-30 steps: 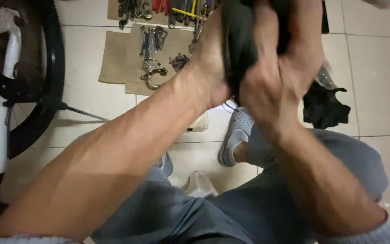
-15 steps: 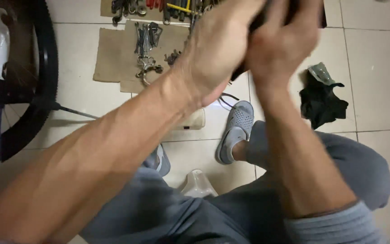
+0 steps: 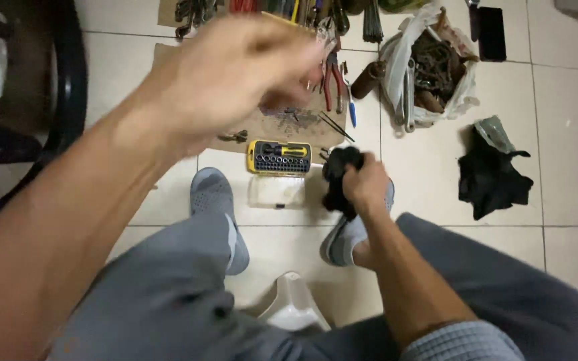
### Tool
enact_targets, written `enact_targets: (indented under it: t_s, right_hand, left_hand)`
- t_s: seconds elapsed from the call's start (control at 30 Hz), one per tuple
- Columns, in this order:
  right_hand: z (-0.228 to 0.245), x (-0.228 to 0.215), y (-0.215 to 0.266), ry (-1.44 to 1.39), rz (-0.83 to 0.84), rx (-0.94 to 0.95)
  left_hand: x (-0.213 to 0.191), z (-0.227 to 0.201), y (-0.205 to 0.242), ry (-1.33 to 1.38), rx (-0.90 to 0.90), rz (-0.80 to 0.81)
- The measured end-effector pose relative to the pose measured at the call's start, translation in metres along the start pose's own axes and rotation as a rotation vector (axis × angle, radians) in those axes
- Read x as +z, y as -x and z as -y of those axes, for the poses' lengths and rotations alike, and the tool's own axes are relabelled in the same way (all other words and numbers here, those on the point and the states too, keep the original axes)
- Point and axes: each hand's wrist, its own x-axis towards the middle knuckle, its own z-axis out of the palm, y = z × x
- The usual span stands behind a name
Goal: The person organizes a yellow socket set by removing sockets, wiping them with a black cloth, and placing them back into the case. They also handle a small metal part with pliers and wipe it before returning it to the case.
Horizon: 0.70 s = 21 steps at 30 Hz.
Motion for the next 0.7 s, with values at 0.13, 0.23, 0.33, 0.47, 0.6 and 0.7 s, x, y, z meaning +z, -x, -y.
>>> enact_targets:
  t_s: [0.13, 0.23, 0.33, 0.47, 0.6, 0.7]
  right_hand:
    - [-0.030, 0.035, -0.010, 0.224, 0.146, -0.078]
    - [-0.020, 0.034, -0.027, 0.363, 0.177, -0.125]
    - [-0.002, 0.044, -0.058, 0.274, 0.100, -0.223]
    - [0.034, 0.068, -0.097, 0.046, 0.126, -0.198]
    - [0.058, 0.106, -0.126, 0.072, 0.096, -0.237]
    - [0.061, 0.137, -0.149, 0.126, 0.092, -0.273]
  left_hand:
    - [0.006, 0.069, -0.022, 0.197, -0.414, 0.094]
    - [0.026, 0.153, -0.052, 0.090, -0.289, -0.014]
    - [0.060, 0.224, -0.082, 0.019, -0.438, 0.095]
    - [0.093, 0.283, -0.101, -0.078, -0.594, 0.066]
    - [0.121, 0.348, -0.116, 0.071, -0.622, -0.067]
    - [0.128, 0.364, -0.121, 0.065, -0.651, -0.070]
